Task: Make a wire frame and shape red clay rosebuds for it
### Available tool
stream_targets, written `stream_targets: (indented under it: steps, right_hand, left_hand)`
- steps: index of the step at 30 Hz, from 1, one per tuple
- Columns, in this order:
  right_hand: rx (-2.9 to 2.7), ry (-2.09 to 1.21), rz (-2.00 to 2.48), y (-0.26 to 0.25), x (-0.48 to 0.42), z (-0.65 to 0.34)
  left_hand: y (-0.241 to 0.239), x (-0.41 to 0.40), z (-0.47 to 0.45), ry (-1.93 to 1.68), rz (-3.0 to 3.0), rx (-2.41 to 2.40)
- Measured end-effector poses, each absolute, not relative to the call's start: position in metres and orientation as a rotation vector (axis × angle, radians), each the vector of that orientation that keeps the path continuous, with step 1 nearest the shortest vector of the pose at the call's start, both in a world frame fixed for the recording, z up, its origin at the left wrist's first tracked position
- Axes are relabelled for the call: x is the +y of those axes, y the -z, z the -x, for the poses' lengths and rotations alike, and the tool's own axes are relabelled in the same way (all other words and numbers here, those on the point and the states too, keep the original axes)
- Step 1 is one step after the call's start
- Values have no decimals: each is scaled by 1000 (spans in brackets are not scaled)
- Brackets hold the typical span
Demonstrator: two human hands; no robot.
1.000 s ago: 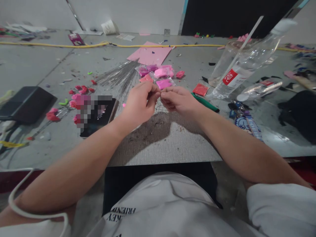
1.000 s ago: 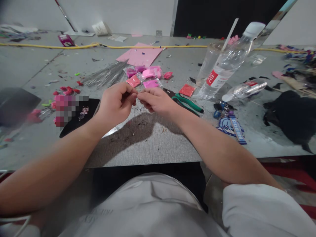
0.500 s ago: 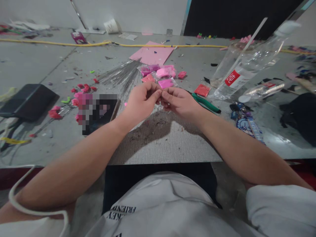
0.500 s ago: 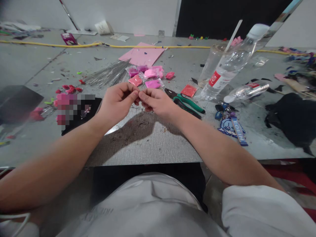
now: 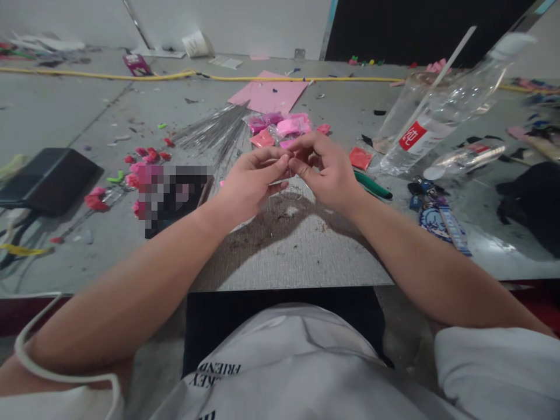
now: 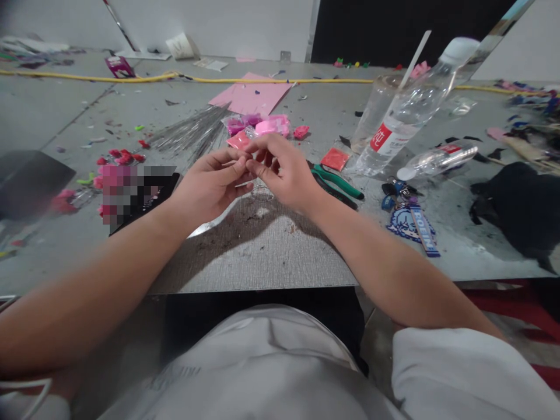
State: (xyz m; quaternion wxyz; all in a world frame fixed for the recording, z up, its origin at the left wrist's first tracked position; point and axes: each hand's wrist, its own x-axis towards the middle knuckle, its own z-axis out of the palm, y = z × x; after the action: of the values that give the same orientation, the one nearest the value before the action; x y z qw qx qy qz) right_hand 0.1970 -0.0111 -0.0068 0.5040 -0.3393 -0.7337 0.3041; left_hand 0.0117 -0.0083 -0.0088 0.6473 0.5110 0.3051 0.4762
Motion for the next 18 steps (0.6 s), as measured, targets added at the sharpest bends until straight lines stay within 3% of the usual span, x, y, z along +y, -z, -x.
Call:
stream_targets:
  steps: [14,18]
  right_hand:
    - [-2029,-371,742,-7,-4,-208]
    - [-2201,-258,1181,-32,-2,-234]
  left_hand:
    - [-6,-13,-10,-957,-1020,693]
    - [-2,-7,-7,-990,-1036,765]
